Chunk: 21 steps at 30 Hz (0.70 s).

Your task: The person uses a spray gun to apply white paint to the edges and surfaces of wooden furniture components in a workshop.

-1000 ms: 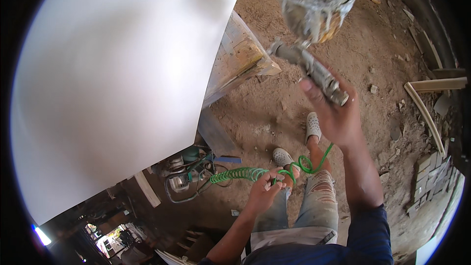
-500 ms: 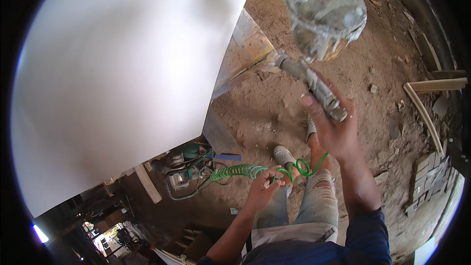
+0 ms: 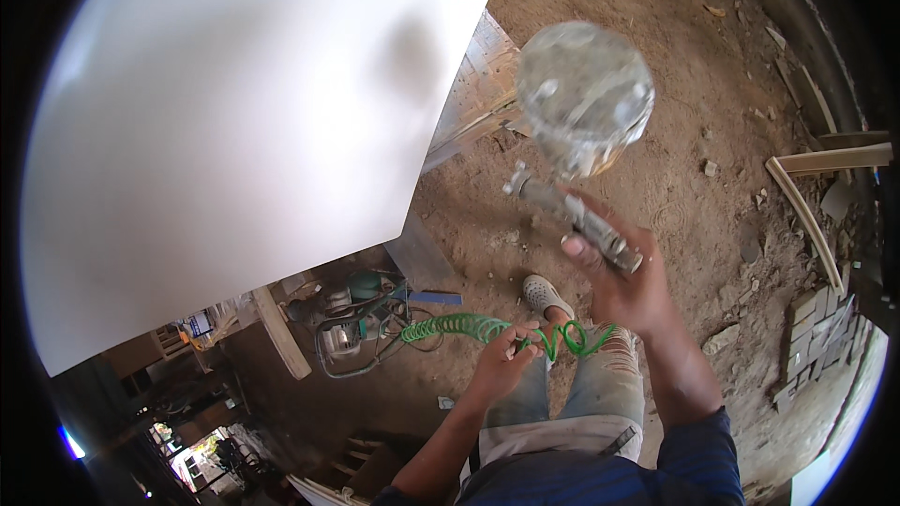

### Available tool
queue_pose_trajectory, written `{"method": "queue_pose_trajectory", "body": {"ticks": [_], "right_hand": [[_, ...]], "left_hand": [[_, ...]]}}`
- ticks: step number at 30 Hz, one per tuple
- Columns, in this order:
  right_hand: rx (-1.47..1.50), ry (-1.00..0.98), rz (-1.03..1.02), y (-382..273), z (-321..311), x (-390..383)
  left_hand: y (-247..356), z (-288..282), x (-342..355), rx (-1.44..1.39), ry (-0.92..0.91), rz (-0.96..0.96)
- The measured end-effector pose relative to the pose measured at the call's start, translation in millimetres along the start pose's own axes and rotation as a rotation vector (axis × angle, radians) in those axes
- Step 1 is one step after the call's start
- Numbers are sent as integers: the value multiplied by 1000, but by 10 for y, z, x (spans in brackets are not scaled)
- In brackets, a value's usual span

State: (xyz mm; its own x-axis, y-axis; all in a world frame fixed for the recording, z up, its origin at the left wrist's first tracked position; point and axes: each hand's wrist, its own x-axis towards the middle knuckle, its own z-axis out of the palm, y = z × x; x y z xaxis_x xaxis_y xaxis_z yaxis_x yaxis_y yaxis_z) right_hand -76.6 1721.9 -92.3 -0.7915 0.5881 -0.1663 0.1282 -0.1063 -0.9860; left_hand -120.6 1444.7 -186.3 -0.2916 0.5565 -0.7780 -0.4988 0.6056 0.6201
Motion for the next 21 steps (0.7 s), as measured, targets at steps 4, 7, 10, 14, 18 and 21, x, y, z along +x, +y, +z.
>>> {"method": "queue_pose_trajectory", "body": {"ticks": [4, 7, 10, 14, 18, 21], "right_hand": [[-37, 218, 3, 42, 30, 127], [-53, 335, -39, -2, 12, 252], [-69, 378, -51, 23, 10, 233], [-90, 333, -36, 84, 59, 87], [-15, 228, -31, 136, 210, -132], [-102, 91, -40, 7, 252, -309]], "left_hand": [[3, -23, -53, -36, -9, 8], [-28, -45, -68, -116, -3, 27], [-45, -67, -101, -125, 0, 52], [57, -62, -176, -82, -2, 56], [-60, -117, -204, -31, 1, 68], [-98, -145, -235, 28, -2, 67]]}}
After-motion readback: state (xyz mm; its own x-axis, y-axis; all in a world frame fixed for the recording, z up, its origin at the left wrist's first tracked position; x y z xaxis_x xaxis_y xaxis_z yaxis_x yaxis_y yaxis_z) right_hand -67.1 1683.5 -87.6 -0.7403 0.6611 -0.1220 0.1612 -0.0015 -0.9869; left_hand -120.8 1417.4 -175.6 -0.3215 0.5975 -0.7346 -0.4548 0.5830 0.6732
